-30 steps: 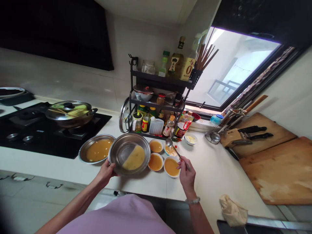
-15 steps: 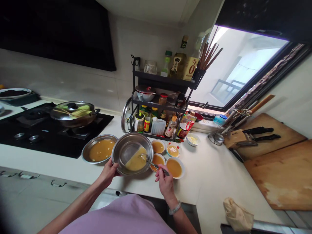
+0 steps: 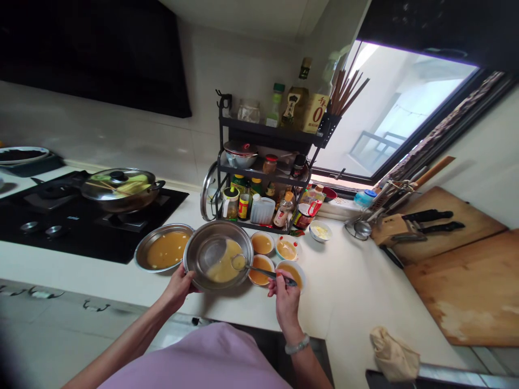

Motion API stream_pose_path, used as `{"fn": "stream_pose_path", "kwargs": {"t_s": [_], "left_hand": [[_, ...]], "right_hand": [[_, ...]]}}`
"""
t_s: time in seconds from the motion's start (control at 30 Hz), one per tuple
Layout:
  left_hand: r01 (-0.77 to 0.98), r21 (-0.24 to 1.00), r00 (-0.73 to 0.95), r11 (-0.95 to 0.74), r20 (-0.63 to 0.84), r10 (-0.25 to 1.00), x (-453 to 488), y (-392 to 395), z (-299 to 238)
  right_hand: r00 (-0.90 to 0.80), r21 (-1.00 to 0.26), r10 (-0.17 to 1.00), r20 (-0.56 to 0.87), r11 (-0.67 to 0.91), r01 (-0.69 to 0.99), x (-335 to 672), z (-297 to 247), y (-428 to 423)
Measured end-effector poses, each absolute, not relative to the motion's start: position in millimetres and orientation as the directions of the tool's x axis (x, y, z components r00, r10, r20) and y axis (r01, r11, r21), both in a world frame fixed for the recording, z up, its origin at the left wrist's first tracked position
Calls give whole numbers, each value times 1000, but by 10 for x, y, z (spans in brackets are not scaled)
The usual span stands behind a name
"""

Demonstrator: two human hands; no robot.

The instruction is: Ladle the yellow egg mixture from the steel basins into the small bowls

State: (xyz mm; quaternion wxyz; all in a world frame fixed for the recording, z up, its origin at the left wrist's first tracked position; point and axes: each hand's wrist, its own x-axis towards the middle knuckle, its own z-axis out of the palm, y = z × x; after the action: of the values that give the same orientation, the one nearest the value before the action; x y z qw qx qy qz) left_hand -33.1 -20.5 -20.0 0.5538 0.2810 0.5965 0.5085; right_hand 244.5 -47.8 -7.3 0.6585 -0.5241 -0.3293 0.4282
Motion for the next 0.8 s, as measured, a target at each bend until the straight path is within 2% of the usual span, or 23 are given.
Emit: {"fn": "stream_pose_path", "kwargs": {"t_s": [0.27,0.5,0.67,0.8], "left_hand": [[-209,917,-226,340,-383,896,-313,-203,-206],[-219,918,-229,330,-377,897,-310,-194,-187],[-229,914,-241,336,-388,890,-322,-197,-182],[-241,911,-243,334,-390,888,-331,-204,-173]], "right_hand": [[452,-962,891,-42,86,-258,2496,104,-456],[589,-947,807,-37,160,-279,2919,255,-358],[703,-961,701,123,260,-92,3315,200,-289],[678,-964,686,264,209,164,3459,72,-298]]}}
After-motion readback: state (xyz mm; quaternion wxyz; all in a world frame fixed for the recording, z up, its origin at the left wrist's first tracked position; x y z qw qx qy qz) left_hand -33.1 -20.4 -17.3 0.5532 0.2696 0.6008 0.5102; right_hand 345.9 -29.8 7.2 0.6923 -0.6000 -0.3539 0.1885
